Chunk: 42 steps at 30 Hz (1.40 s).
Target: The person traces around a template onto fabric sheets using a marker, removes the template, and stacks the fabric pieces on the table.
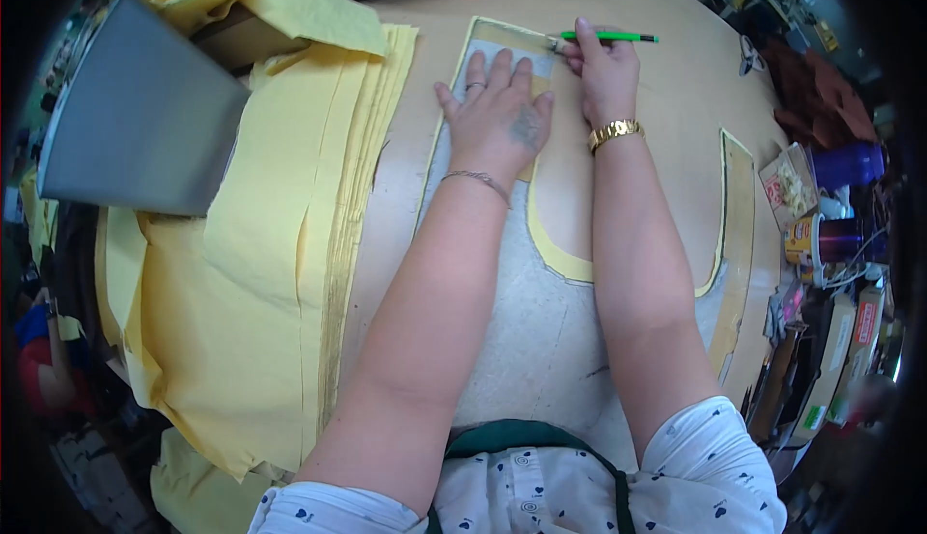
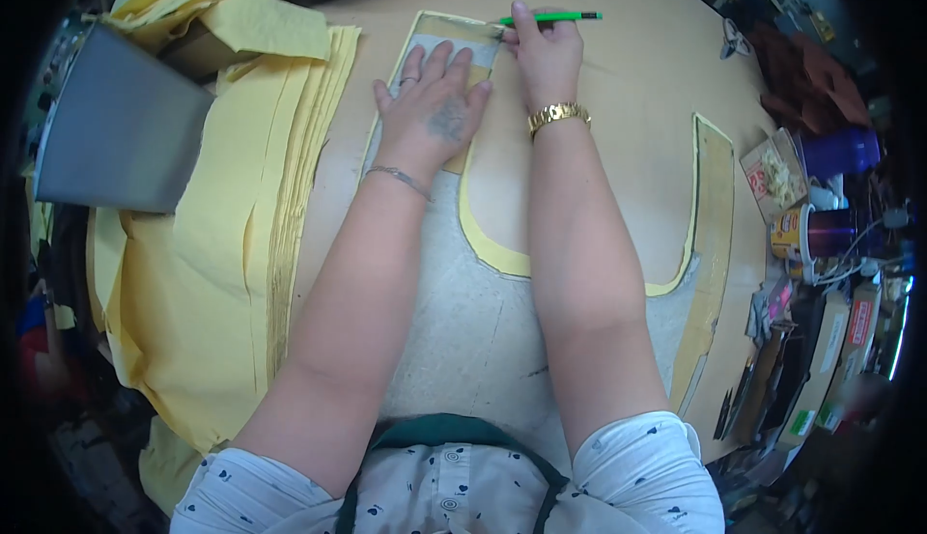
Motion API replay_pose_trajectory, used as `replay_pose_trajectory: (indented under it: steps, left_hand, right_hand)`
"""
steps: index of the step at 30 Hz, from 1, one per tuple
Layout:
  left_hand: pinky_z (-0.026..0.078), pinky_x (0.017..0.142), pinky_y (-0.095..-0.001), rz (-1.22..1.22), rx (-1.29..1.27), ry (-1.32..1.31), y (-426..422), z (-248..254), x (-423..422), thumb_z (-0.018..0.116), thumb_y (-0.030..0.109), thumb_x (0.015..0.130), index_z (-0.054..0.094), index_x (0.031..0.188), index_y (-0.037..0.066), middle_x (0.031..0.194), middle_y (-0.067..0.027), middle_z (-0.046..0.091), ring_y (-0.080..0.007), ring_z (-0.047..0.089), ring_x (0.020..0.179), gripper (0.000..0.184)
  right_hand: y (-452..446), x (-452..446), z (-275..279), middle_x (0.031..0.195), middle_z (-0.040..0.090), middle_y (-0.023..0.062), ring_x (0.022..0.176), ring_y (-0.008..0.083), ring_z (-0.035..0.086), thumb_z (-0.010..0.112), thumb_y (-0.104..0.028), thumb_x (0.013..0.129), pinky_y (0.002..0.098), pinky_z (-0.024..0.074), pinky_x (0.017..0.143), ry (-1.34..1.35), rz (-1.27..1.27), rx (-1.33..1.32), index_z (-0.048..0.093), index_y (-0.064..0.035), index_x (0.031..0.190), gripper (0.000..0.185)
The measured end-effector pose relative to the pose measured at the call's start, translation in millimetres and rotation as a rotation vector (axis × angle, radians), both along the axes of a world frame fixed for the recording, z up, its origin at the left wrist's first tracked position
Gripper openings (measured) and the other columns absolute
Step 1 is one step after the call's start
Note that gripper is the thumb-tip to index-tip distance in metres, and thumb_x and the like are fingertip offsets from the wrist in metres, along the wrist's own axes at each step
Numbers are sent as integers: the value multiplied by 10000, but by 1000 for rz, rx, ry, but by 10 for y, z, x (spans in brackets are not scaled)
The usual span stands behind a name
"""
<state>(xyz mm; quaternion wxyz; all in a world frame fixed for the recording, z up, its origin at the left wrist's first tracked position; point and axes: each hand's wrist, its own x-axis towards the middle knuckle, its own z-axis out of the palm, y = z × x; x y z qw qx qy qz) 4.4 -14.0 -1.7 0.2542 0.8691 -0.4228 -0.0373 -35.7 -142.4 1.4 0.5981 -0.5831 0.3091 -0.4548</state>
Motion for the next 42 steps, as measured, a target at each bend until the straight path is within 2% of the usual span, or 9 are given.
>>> replay_pose_trajectory:
  steps: [9,17,20,22,24,29,33,38,42]
  left_hand:
    - [114,959,-594,45,-23,-52,-23,-67,-27,364,402,841,366,1256,157,1332,-29,286,-232,190,1258,482]
    - [119,956,-595,53,-43,-51,-37,-94,-29,365,322,848,383,1236,142,1317,-33,300,-246,200,1252,428]
    - [123,953,-594,62,-12,-20,-59,-59,-53,370,295,850,385,1234,147,1311,-31,308,-253,204,1248,412]
    - [127,950,-594,61,-12,-13,-77,-38,-50,375,286,850,395,1226,152,1308,-28,311,-256,209,1244,399]
    - [132,945,-596,37,3,9,-60,-7,-33,378,284,848,410,1213,158,1305,-28,318,-254,215,1241,388]
    - [138,937,-604,18,-10,9,-42,-23,52,398,291,834,443,1188,173,1298,-32,329,-253,226,1235,376]
    - [130,940,-608,30,13,18,-46,12,45,425,316,815,460,1181,199,1308,-46,317,-253,221,1239,386]
    - [46,958,-609,116,-76,29,-44,15,54,488,290,773,520,1136,221,1318,-109,287,-307,158,1261,371]
    - [85,951,-616,112,58,45,-67,45,91,491,374,770,461,1185,313,1356,-74,242,-289,144,1274,421]
  right_hand:
    - [-266,727,-105,791,591,83,712,131,562,617,-242,772,244,451,655,281,300,-294,530,17,897,300]
    - [-365,453,47,699,576,76,613,145,532,554,-102,788,266,441,579,357,306,-335,533,3,801,108]
    - [-485,323,77,780,590,77,712,129,560,610,-247,777,244,448,662,400,376,-313,534,15,880,291]
    - [-152,420,262,688,573,79,608,146,538,558,-87,781,268,441,574,595,241,-414,526,-1,798,94]
    - [-162,602,113,683,573,77,606,150,547,569,-102,780,272,443,576,394,291,-443,523,-4,783,109]
    - [-466,204,250,721,569,49,653,108,550,578,-199,801,251,467,612,869,196,-598,528,-1,799,205]
    - [-354,-134,105,649,568,75,574,107,546,601,-144,772,248,444,539,269,130,-161,499,9,807,186]
    - [-196,-54,-173,636,576,62,567,122,546,607,-164,765,251,439,552,265,-74,-306,517,-10,797,181]
    - [-95,-88,-173,652,589,81,558,165,556,613,-182,755,272,441,552,380,-86,-444,533,-33,784,171]
